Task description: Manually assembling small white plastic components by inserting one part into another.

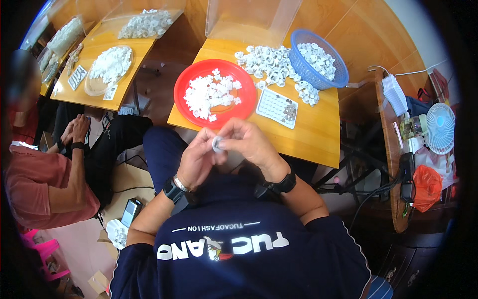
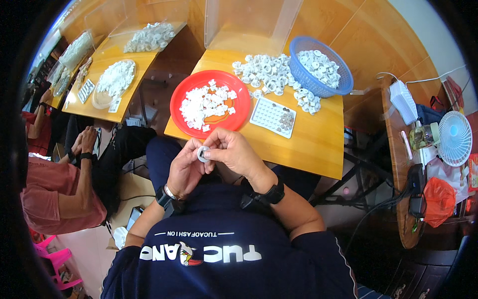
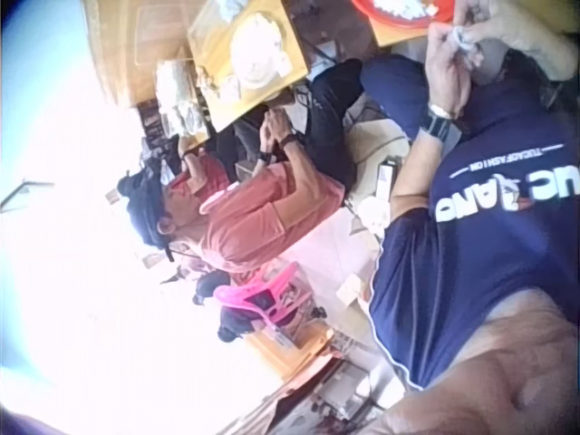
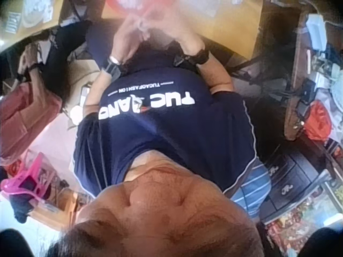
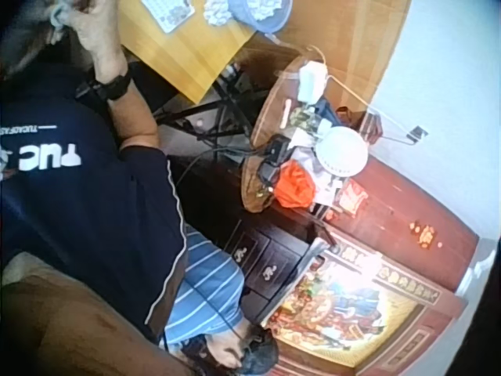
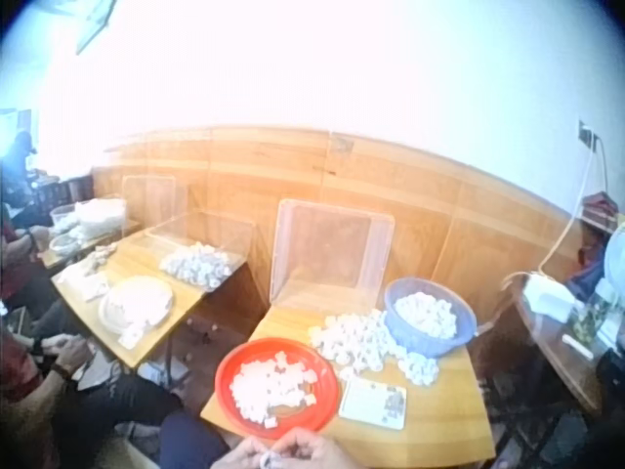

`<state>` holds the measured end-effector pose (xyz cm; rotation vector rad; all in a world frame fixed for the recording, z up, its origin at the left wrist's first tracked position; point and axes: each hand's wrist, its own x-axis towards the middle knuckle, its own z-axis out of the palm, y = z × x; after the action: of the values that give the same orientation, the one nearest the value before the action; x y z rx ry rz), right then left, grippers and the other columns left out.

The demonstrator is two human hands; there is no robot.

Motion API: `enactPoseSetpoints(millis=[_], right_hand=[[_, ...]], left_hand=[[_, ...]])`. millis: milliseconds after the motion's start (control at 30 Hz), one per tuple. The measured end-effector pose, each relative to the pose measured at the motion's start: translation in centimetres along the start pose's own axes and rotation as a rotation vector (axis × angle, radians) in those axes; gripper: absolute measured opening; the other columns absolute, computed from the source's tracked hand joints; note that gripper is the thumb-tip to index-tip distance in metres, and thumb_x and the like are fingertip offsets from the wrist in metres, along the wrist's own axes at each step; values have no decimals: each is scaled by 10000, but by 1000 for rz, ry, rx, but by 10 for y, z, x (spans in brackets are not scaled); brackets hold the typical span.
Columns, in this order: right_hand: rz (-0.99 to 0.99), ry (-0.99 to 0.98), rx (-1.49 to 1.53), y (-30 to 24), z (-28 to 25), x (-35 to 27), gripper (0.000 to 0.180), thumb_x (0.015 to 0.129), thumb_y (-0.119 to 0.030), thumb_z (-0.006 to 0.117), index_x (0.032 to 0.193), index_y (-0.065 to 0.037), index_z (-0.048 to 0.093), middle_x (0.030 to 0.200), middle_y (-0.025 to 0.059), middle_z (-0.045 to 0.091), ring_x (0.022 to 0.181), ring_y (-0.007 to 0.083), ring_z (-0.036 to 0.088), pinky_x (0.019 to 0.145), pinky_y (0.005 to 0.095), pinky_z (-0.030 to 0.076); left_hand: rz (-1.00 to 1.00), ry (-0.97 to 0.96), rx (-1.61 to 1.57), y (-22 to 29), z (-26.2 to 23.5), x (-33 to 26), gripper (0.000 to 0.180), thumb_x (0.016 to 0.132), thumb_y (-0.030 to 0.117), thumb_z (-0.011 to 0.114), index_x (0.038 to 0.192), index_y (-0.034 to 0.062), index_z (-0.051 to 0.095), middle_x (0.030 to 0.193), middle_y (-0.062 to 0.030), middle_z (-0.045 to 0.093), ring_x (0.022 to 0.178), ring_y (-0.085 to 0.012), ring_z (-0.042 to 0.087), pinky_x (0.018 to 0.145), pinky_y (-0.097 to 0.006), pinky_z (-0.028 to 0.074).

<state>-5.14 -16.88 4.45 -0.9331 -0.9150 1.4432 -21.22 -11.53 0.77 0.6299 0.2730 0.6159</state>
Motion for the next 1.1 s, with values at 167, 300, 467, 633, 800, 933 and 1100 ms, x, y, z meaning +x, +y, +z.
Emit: enactPoseSetpoints(millis=[167,300,467,633,800,933,1100], right_hand=[[-10,43,-278,-2,10,3,75,890,-53,640,904,1,591,716,36,634,599,97,623,546,224,504],[-31,88,-377,1,17,7,97,878,-80,661,872,-9,594,681,33,627,584,85,616,531,223,483],[-146,153,-657,-1,29,10,76,913,-59,614,930,9,585,716,41,613,596,76,586,541,225,478],[-127,145,-650,3,26,14,79,917,-55,608,951,10,580,721,38,615,596,72,587,537,219,474],[-102,130,-521,5,25,16,85,918,-64,618,954,4,580,714,34,618,594,65,586,537,211,471],[-163,230,-631,4,31,18,140,895,-124,659,859,-14,581,635,38,586,528,70,566,473,234,447],[-169,287,-660,11,26,20,165,901,-137,656,832,-20,562,622,52,589,524,85,567,469,254,442]], left_hand=[[14,-23,-130,-2,-6,-1,170,955,214,538,956,50,494,814,-95,599,704,-179,596,650,-279,471],[27,25,-150,0,-6,-2,163,963,208,521,965,45,503,817,-90,587,712,-170,580,672,-289,472],[61,104,-215,1,1,0,154,974,195,500,984,42,511,843,-68,571,728,-152,555,687,-291,463],[98,60,-200,-4,-9,4,176,974,197,497,1013,26,506,916,-93,582,742,-155,564,692,-291,483],[78,57,-221,-2,-10,4,135,969,171,490,972,38,515,860,-68,567,719,-146,544,673,-284,462],[63,51,-264,-4,-10,8,152,975,183,481,952,40,529,860,-68,574,714,-161,559,678,-295,482],[45,78,-314,-5,-5,10,137,979,170,467,953,49,528,861,-64,574,716,-157,556,669,-291,476]])
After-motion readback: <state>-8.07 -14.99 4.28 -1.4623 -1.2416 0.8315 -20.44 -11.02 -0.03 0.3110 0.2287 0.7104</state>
